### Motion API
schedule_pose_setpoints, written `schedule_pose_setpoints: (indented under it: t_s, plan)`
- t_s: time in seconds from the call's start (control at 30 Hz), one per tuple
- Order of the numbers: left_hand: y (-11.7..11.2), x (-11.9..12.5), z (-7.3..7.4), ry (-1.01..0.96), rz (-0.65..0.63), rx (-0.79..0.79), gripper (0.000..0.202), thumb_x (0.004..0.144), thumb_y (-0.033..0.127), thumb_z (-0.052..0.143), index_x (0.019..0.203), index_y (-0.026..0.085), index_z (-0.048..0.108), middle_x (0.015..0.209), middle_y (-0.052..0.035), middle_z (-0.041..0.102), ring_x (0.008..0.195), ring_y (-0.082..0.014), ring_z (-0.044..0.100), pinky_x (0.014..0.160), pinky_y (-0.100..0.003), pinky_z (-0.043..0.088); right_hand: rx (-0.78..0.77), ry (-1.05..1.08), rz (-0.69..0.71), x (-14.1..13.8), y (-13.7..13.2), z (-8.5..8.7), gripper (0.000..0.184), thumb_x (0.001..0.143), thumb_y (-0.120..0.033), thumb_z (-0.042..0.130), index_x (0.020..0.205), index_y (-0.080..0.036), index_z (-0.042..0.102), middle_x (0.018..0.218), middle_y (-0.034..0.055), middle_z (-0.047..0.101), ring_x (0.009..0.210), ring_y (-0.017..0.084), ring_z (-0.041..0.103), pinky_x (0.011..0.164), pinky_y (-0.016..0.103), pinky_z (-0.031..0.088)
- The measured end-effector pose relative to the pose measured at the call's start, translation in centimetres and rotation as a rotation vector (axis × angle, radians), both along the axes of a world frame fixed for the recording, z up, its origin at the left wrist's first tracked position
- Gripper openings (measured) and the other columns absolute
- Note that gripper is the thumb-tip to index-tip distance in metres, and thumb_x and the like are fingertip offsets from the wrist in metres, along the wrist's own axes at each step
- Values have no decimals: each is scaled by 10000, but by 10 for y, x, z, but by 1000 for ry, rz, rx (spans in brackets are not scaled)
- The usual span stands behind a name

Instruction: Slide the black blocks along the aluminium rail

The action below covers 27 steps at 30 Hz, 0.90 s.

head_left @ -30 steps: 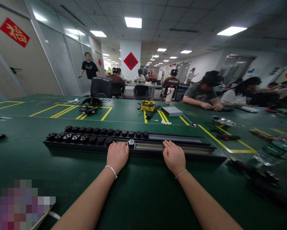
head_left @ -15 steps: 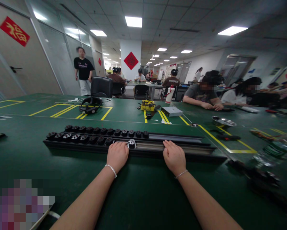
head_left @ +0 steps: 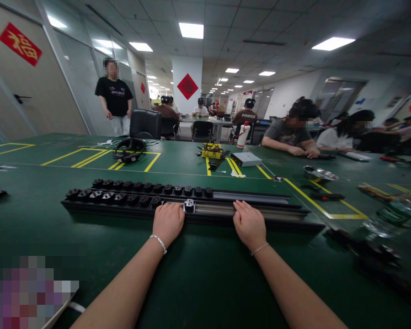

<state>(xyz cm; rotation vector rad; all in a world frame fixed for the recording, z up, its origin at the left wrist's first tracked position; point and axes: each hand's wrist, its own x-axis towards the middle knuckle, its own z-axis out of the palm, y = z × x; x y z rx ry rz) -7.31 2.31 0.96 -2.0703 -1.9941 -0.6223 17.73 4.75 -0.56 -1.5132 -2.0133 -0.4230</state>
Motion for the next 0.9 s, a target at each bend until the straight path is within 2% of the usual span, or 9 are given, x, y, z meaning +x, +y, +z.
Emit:
schedule_pose_setpoints:
  t_s: [0.33, 0.9]
  plan:
    - [0, 1, 1, 29, -1, 18, 292, 834, 246, 322, 817, 221, 612, 818, -28, 670, 812, -198, 556, 739, -337, 316, 1, -10, -2, 0, 1, -1, 375, 813, -197, 365, 1090, -161, 615, 1144, 59, 605, 1100, 190, 508, 889, 332, 354]
    - [-1, 1, 4, 7, 1, -2, 311, 837, 254, 321, 864, 231, 629, 847, -27, 674, 814, -192, 556, 746, -336, 324, 14, -9, -3, 0, 0, -1, 369, 809, -201, 374, 1081, -171, 621, 1136, 52, 611, 1093, 182, 513, 884, 328, 362]
